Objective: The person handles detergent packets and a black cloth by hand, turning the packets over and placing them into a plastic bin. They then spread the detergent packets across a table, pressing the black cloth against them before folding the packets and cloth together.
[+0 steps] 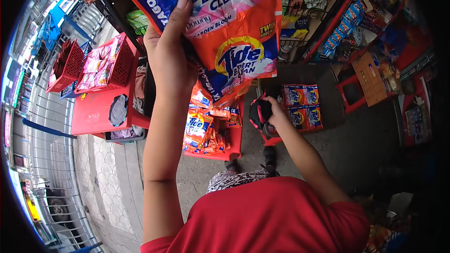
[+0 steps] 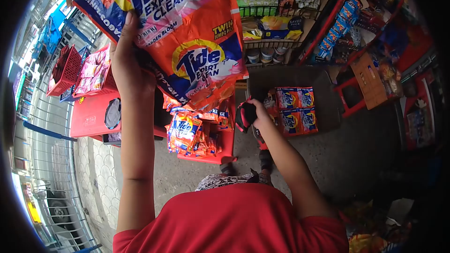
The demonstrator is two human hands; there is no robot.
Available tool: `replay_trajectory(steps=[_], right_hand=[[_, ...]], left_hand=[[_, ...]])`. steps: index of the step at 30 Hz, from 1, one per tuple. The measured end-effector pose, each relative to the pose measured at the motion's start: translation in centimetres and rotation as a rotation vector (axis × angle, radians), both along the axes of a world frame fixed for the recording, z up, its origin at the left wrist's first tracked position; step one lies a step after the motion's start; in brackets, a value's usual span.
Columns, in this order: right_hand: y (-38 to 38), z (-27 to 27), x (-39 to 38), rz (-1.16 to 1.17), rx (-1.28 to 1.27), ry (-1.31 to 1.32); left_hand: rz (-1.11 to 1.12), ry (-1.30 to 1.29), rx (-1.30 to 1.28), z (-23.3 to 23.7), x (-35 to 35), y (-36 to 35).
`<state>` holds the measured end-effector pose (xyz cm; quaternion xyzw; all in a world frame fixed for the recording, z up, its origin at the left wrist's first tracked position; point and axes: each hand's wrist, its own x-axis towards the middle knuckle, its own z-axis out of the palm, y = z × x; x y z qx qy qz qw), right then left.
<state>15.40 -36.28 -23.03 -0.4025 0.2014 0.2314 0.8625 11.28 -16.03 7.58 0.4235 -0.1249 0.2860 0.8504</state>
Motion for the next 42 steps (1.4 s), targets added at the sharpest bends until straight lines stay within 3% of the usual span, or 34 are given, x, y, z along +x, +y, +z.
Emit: replay_trajectory(steps=[3, 5, 6, 8, 10, 13, 16, 20, 22, 25, 30, 39, 42], right_hand=[[0.7, -2.2, -1.1, 0.141, 0.221, 0.106], [2.8, -0.1, -2.2, 0.166, 0.531, 0.041], [4.1, 1.0, -2.5, 0.173, 0.529, 0.045], [6.3, 3.4, -2.4, -0.042, 0.778, -0.135], [7.9, 5.0, -1.6, -0.056, 0.870, -0.301], [8.5, 6.5, 0.3, 0.001, 0.818, -0.468], [6.2, 7.0, 1.9, 0.004, 0.658, -0.419], [2.0, 5.1, 3.4, 0.020, 0.412, -0.218], [1.6, 2.8, 4.0, -0.002, 0.109, -0.230], [1.9, 2.7, 3.3, -0.018, 0.112, -0.143], [1.8, 3.4, 2.6, -0.105, -0.039, -0.154], [0.2, 10.6, 8.0, -0.201, -0.073, -0.311], [-0.2, 9.7, 11.0, -0.175, -0.099, -0.322]], left_hand=[[-0.052, -0.065, -0.109, 2.2, 0.1, -0.3], [0.016, -0.055, -0.111, 2.7, 0.5, 0.1], [-0.007, -0.064, -0.131, 2.9, 0.7, 0.3], [-0.032, -0.053, -0.186, 2.8, 1.1, 0.7], [-0.027, -0.066, -0.216, 2.0, 1.3, 0.9], [0.017, -0.016, -0.264, -0.3, 1.2, 2.8], [0.051, 0.090, -0.314, -4.3, 1.0, 6.3], [0.195, 0.327, -0.372, -14.4, 1.6, 12.7], [0.238, 0.435, -0.448, -20.0, 1.5, 14.6], [0.281, 0.579, -0.465, -26.0, 0.5, 15.7], [0.180, 0.682, -0.417, -29.2, -1.3, 15.1], [0.081, 0.661, -0.496, -27.4, 1.8, 12.7], [0.167, 0.972, -0.385, -30.8, 1.9, 12.0]])
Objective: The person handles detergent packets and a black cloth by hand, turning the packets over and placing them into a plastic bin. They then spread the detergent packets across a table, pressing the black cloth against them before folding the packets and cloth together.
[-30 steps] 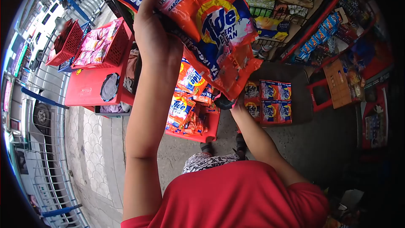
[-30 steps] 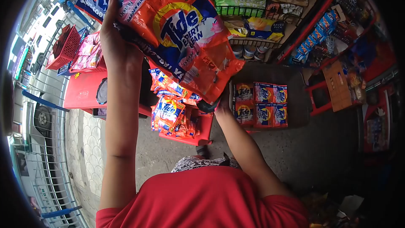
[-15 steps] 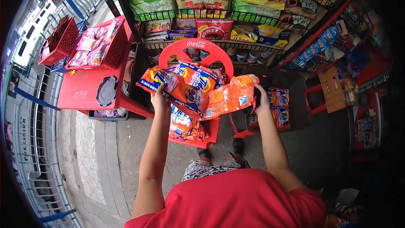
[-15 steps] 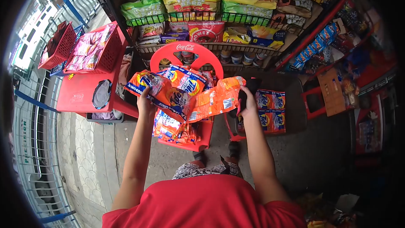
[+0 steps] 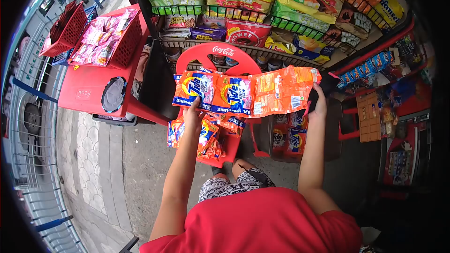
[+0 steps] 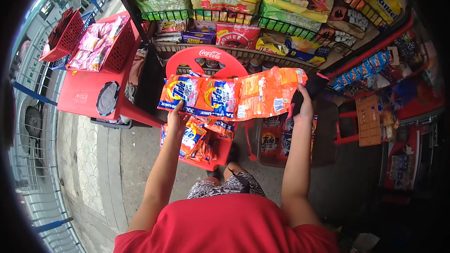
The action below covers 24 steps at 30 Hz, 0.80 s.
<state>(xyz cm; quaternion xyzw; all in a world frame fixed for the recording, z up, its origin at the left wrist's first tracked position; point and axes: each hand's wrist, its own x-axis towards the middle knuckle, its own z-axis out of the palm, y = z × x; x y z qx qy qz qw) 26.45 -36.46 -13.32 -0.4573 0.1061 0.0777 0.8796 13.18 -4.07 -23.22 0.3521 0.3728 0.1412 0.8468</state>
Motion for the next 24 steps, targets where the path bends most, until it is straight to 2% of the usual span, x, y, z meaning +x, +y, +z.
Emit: replay_trajectory(steps=[1, 2, 5, 6, 8, 9, 10, 11, 13, 14, 17, 19, 20, 24], right_hand=[[-0.1, -0.6, 1.0, 0.000, -0.019, -0.014], [0.4, -0.8, 1.8, -0.067, -0.080, 0.008], [1.2, -5.5, 5.5, -0.143, -0.358, -0.136], [2.3, -4.7, 5.6, -0.126, -0.310, -0.060], [3.3, -4.5, 6.5, -0.048, -0.275, -0.043], [3.8, -4.5, 6.6, 0.007, -0.241, -0.036], [4.4, -4.3, 6.7, 0.011, -0.275, -0.040], [4.9, -4.1, 6.7, 0.022, -0.275, -0.028], [5.8, -3.6, 6.4, 0.005, -0.319, -0.079], [6.0, -3.4, 6.1, 0.017, -0.328, -0.079], [6.3, -3.8, 5.5, 0.019, -0.349, -0.108], [7.8, -3.5, 4.3, -0.012, -0.388, -0.114], [8.6, -3.3, 3.7, -0.036, -0.433, -0.127], [13.3, -4.0, 1.8, -0.018, -0.618, -0.198]], left_hand=[[-0.040, 0.138, 0.045, -1.8, -0.2, -0.4], [-0.190, 0.208, 0.044, -4.0, -0.9, -0.3], [-0.393, 0.421, -0.112, -7.8, -2.8, -0.2], [-0.373, 0.430, -0.117, -8.8, -3.5, 0.0], [-0.153, 0.245, -0.037, -8.8, -5.3, 0.1], [-0.048, 0.300, 0.137, -9.0, -5.6, 0.2], [-0.060, 0.365, 0.323, -8.7, -6.3, 0.9], [-0.074, 0.425, 0.509, -7.8, -6.7, 1.5], [0.118, 0.229, 0.352, -4.8, -7.1, 2.1], [0.147, 0.116, 0.185, -2.3, -7.1, 2.3], [0.049, -0.165, -0.077, 4.0, -6.7, 2.6], [0.011, -0.235, -0.133, 7.0, -6.3, 2.7], [-0.019, -0.311, -0.196, 8.1, -6.1, 2.9], [-0.175, -0.388, -0.180, 10.2, -5.4, 4.2]])
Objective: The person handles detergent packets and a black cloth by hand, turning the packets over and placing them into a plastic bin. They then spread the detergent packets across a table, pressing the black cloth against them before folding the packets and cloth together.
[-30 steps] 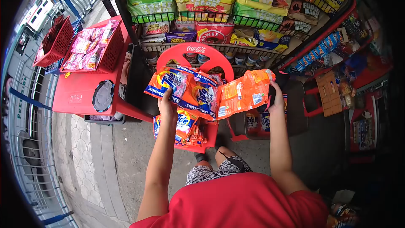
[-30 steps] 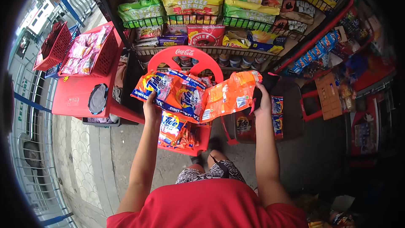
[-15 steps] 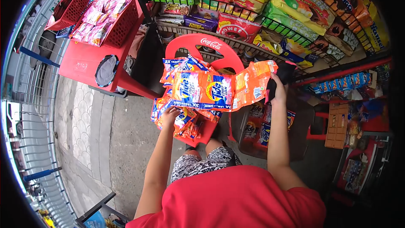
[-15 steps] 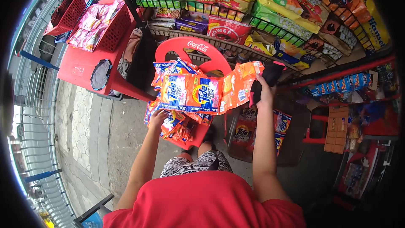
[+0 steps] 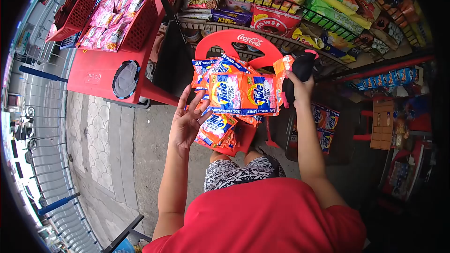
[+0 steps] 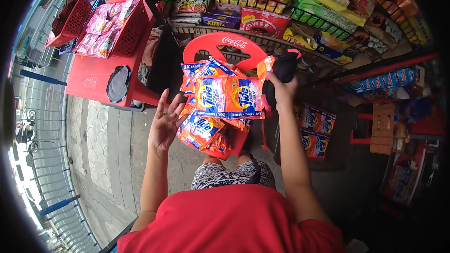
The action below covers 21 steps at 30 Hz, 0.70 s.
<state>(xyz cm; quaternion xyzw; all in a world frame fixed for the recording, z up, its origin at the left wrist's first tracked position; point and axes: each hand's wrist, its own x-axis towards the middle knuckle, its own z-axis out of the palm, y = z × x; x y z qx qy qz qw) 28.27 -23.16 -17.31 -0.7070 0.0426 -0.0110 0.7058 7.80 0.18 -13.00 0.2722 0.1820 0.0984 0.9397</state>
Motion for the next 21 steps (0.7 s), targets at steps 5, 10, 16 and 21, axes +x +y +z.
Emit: replay_trajectory(steps=[5, 10, 16, 21], right_hand=[[1.8, 0.8, -1.2, 0.062, -0.065, -0.060], [-2.5, 1.3, -1.5, -0.014, -0.099, -0.075], [-7.9, 0.5, -2.1, -0.201, -0.118, -0.069], [-8.3, 0.3, -2.3, -0.284, -0.147, -0.115]], left_hand=[[0.006, 0.169, 0.409, -4.7, 1.5, 2.4], [-0.109, 0.637, 1.071, -16.7, 4.7, 4.0], [-0.264, 0.776, 0.897, -18.3, 7.7, 2.5], [-0.380, 0.639, 0.871, -16.5, 8.2, 4.3]])
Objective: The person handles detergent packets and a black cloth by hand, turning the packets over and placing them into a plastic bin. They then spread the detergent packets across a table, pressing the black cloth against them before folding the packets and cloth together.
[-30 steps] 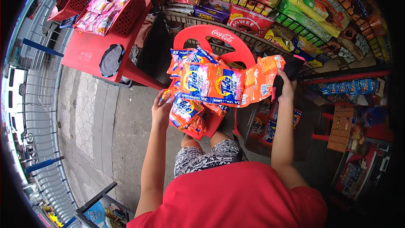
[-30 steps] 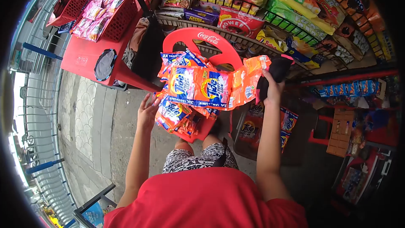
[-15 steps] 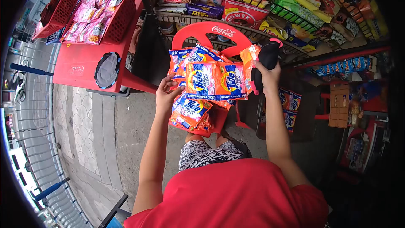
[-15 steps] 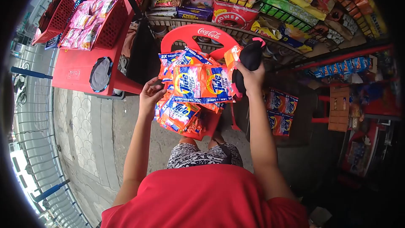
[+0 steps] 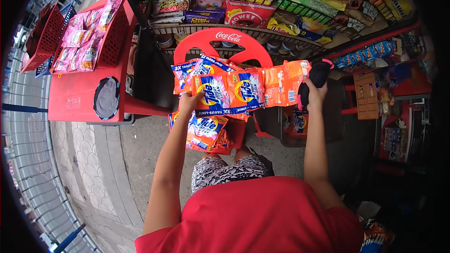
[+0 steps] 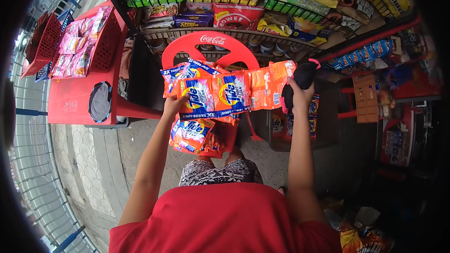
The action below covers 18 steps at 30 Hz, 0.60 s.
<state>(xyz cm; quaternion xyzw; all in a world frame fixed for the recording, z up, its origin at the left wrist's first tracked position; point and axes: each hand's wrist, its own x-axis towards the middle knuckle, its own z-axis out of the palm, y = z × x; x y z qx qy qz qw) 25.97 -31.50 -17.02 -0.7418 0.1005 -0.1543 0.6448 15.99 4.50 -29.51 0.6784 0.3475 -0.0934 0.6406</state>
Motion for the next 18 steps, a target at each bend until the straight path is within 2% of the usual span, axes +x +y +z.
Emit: replay_trajectory(steps=[2, 3, 4, 6, 8, 10, 12, 14, 16, 17, 18], right_hand=[[0.6, 0.8, 0.3, -0.008, 0.001, -0.014], [1.0, 1.5, 0.6, 0.007, -0.003, -0.057], [1.5, 2.0, 1.0, 0.024, -0.007, -0.099], [2.0, 2.6, 1.8, 0.048, -0.010, -0.131], [2.9, 4.0, 2.4, 0.052, -0.123, -0.208], [3.5, 4.2, 3.4, 0.081, -0.186, -0.242], [4.5, 3.9, 5.0, 0.083, -0.355, -0.299], [5.5, 2.2, 7.0, 0.138, -0.393, -0.275], [7.9, 1.9, 7.2, -0.188, -0.969, -0.149], [9.3, 2.6, 6.6, -0.177, -0.817, -0.145], [10.9, 3.0, 6.0, -0.166, -0.818, -0.149]], left_hand=[[-0.082, -0.046, -0.013, 3.2, 0.0, 0.0], [-0.018, -0.109, -0.093, 5.7, -0.2, -0.6], [-0.022, -0.199, -0.184, 5.4, -0.3, -0.4], [0.011, -0.399, -0.120, 4.9, -1.3, -0.2], [0.158, -0.491, -0.257, 5.7, -2.5, 0.2], [0.280, -0.505, -0.319, 5.4, -3.9, 1.5], [0.360, -0.496, -0.390, 3.7, -5.2, 2.6], [0.418, -0.455, -0.489, 1.4, -6.4, 2.7], [0.495, -0.386, -0.611, -0.5, -7.5, 2.7], [0.533, -0.380, -0.677, -0.1, -7.9, 2.5], [0.571, -0.369, -0.746, 0.3, -8.2, 2.2]])
